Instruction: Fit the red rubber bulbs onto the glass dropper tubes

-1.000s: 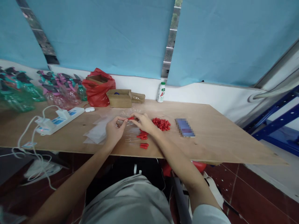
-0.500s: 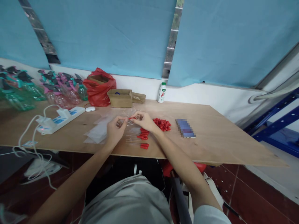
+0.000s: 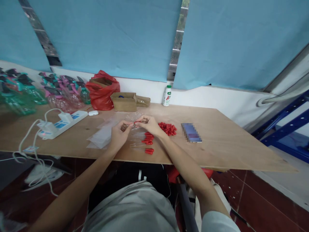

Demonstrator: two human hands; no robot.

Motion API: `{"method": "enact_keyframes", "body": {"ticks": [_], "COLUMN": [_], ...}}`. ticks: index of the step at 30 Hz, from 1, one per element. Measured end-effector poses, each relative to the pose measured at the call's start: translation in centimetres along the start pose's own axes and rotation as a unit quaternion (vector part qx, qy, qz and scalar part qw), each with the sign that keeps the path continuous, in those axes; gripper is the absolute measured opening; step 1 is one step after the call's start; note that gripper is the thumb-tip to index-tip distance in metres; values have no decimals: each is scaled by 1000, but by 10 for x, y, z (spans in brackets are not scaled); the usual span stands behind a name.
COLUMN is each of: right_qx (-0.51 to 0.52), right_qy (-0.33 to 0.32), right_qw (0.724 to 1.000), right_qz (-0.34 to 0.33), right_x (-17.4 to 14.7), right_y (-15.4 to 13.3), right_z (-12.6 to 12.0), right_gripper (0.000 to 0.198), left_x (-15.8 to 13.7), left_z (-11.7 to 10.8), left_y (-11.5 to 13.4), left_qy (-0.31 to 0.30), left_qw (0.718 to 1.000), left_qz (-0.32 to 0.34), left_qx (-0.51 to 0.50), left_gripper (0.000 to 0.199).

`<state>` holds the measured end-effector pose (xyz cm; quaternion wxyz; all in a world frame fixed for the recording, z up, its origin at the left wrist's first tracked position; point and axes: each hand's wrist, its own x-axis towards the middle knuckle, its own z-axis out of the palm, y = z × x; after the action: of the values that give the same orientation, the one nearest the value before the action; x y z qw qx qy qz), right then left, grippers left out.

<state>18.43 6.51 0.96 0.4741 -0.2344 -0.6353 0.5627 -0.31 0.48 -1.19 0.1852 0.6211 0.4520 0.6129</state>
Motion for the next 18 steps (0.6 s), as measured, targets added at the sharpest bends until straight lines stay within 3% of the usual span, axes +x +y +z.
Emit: {"method": "enact_keyframes", "body": {"ticks": [18], "right_qx": [-21], "right_qy": [-16], "right_qw": [1000], "right_qz": [10], "right_x": [-1], "right_y": [-4], "right_z": [-5], "right_gripper": [40], "left_x": [-1], "left_z": [0], "left_y": [-6], "left_qy": [-29], "left_qw": [1000], "left_qz": [7], "left_qx": [-6], "left_gripper": [18]}}
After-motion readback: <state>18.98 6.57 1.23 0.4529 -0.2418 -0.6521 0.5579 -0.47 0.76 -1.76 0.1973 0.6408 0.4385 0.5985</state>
